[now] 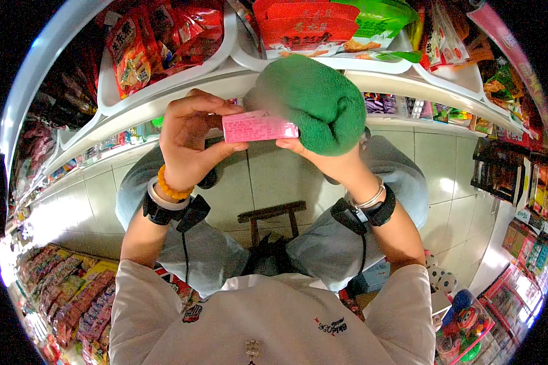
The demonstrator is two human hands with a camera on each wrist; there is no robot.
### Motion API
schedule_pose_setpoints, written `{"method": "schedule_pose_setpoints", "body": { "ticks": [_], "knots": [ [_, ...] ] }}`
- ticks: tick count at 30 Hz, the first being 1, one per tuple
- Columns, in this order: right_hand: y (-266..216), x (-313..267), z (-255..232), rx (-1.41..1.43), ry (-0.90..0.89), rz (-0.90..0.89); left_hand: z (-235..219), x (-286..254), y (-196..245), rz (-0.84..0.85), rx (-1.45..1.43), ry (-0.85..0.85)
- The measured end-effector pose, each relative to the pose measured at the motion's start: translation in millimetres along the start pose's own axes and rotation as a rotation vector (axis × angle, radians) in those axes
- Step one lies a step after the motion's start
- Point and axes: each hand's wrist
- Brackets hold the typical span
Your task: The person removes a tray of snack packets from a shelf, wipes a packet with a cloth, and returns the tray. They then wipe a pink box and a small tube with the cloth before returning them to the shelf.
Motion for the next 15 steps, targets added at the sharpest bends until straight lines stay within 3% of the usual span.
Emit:
{"method": "schedule_pose_setpoints", "body": {
  "ticks": [3,7,12,15],
  "knots": [
    [0.0,-1.5,0.4,0.027,-0.003,0.026,-0.7,0.2,-0.3,0.006,0.005,-0.014],
    [5.1,-1.2,-1.8,-0.106,-0.022,-0.084,0.3,0.5,0.0,0.005,0.011,-0.012],
    [-0.5,-1.7,-0.4,0.033,0.001,-0.006,0.8,0.5,0.0,0.004,0.009,-0.016],
    [3.6,-2.5,0.1,-0.035,-0.008,-0.044,0.9,0.8,0.0,0.004,0.019,-0.018]
  ]
}}
Point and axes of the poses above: each hand's wrist, its own x-axis towards the middle knuckle, its own z-axis out of the palm, y = z × x, and after that the axes turned 7 degrees about -y, right-handed
